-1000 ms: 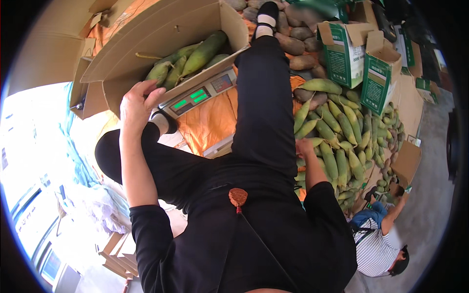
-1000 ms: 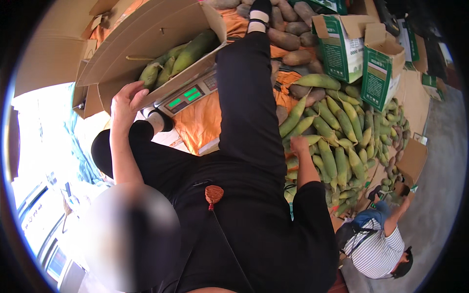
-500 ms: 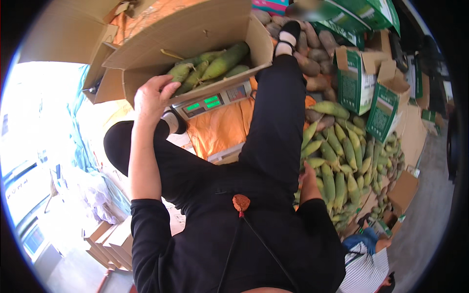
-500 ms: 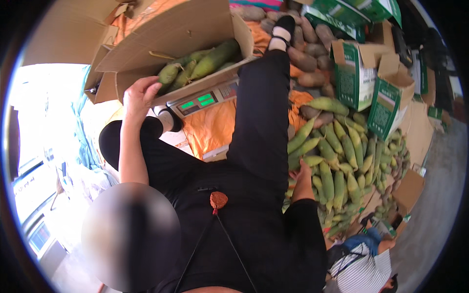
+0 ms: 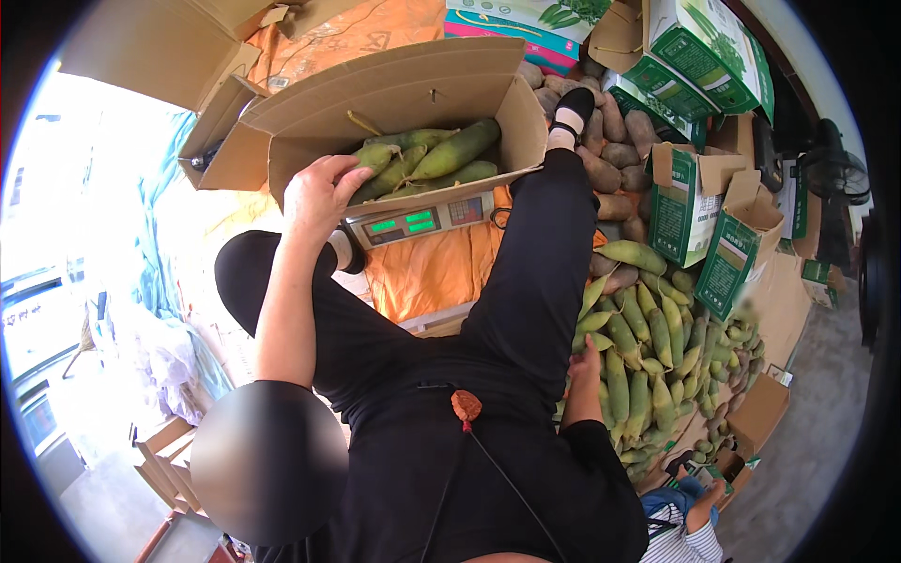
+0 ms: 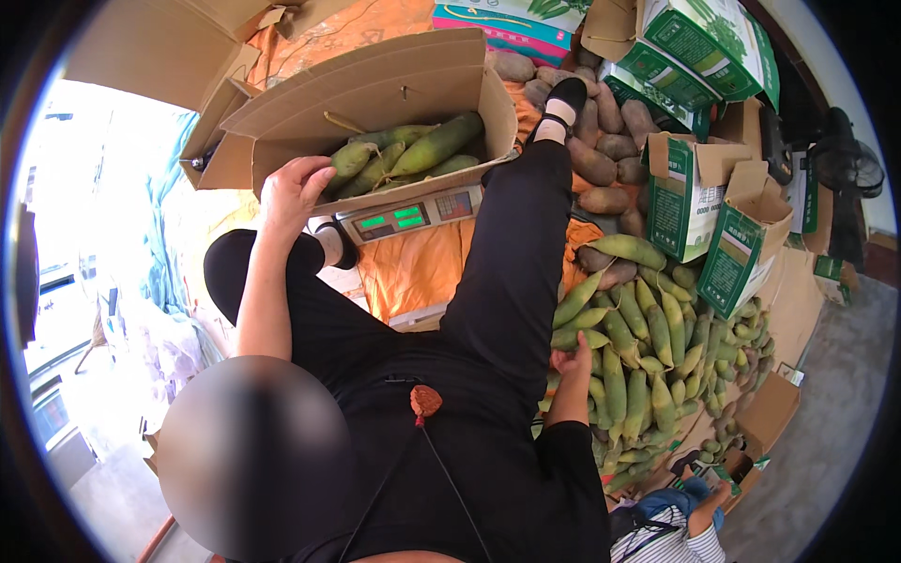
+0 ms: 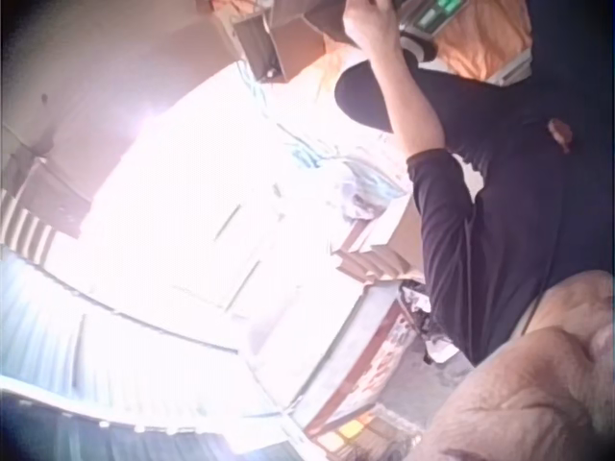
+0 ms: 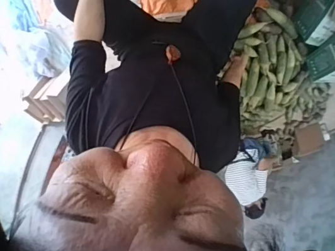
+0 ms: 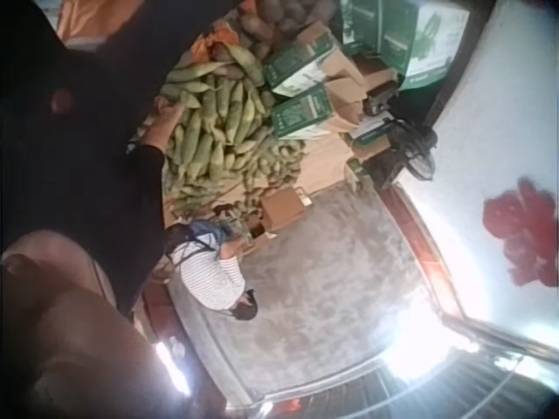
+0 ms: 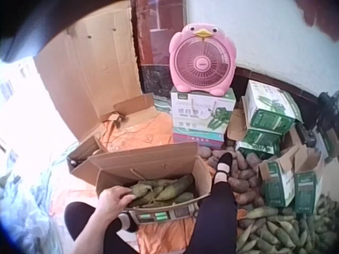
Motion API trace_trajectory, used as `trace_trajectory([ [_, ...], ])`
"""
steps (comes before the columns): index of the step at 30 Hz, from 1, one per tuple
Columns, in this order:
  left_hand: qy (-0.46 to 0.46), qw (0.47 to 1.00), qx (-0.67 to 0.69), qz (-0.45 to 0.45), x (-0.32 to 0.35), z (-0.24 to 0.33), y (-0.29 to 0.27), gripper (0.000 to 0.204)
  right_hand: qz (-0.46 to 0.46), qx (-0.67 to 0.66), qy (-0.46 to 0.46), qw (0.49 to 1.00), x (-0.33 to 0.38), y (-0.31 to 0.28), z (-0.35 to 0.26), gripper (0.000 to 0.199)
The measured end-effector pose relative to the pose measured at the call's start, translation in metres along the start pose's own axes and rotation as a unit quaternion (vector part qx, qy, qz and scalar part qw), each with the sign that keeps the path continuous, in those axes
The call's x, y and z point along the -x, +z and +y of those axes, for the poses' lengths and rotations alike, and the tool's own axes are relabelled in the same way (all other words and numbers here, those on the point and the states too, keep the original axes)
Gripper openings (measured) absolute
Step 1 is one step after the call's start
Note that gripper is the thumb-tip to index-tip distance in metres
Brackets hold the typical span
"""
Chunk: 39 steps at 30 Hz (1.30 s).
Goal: Sort and weigh corn ears into cardboard boxes for shipping.
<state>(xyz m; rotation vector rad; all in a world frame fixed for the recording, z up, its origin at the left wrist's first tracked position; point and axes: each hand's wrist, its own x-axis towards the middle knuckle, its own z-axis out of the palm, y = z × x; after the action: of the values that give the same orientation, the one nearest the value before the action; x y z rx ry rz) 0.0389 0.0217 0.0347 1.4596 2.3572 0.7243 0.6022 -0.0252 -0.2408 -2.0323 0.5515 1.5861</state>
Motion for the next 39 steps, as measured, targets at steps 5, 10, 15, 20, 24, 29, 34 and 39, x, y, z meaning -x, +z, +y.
trace_trajectory([
  [5, 0.015, 1.000, 0.006, -0.002, -0.002, 0.004, 0.000, 0.026, -0.112, -0.069, -0.019, 0.991, 0.000, -0.009, -0.011, 0.055],
  [10, 0.026, 0.999, -0.012, -0.017, -0.006, 0.012, 0.005, 0.023, -0.098, 0.147, -0.288, 0.941, 0.058, 0.029, -0.049, 0.041],
  [15, 0.072, 0.997, 0.011, -0.011, 0.001, -0.002, 0.004, 0.023, -0.200, 0.151, -0.595, 0.764, 0.209, 0.126, -0.089, 0.057],
  [20, 0.071, 0.997, 0.027, -0.014, 0.000, 0.007, 0.008, 0.023, -0.290, 0.168, -0.738, 0.586, 0.330, 0.206, -0.092, 0.060],
  [24, 0.072, 0.997, 0.030, 0.003, -0.003, -0.004, 0.011, 0.024, -0.235, 0.214, -0.867, 0.384, 0.395, 0.264, -0.058, 0.060],
  [29, 0.042, 0.999, 0.023, 0.006, -0.002, 0.005, 0.005, 0.024, -0.161, 0.361, -0.888, 0.238, 0.401, 0.318, -0.009, 0.060],
  [34, 0.022, 0.999, -0.038, -0.013, 0.004, -0.013, -0.001, 0.026, -0.232, 0.444, -0.838, 0.216, 0.367, 0.349, 0.003, 0.056],
  [39, 0.021, 0.997, -0.072, -0.029, 0.006, -0.017, 0.005, 0.024, -0.222, 0.366, -0.859, 0.280, 0.346, 0.362, -0.034, 0.048],
])
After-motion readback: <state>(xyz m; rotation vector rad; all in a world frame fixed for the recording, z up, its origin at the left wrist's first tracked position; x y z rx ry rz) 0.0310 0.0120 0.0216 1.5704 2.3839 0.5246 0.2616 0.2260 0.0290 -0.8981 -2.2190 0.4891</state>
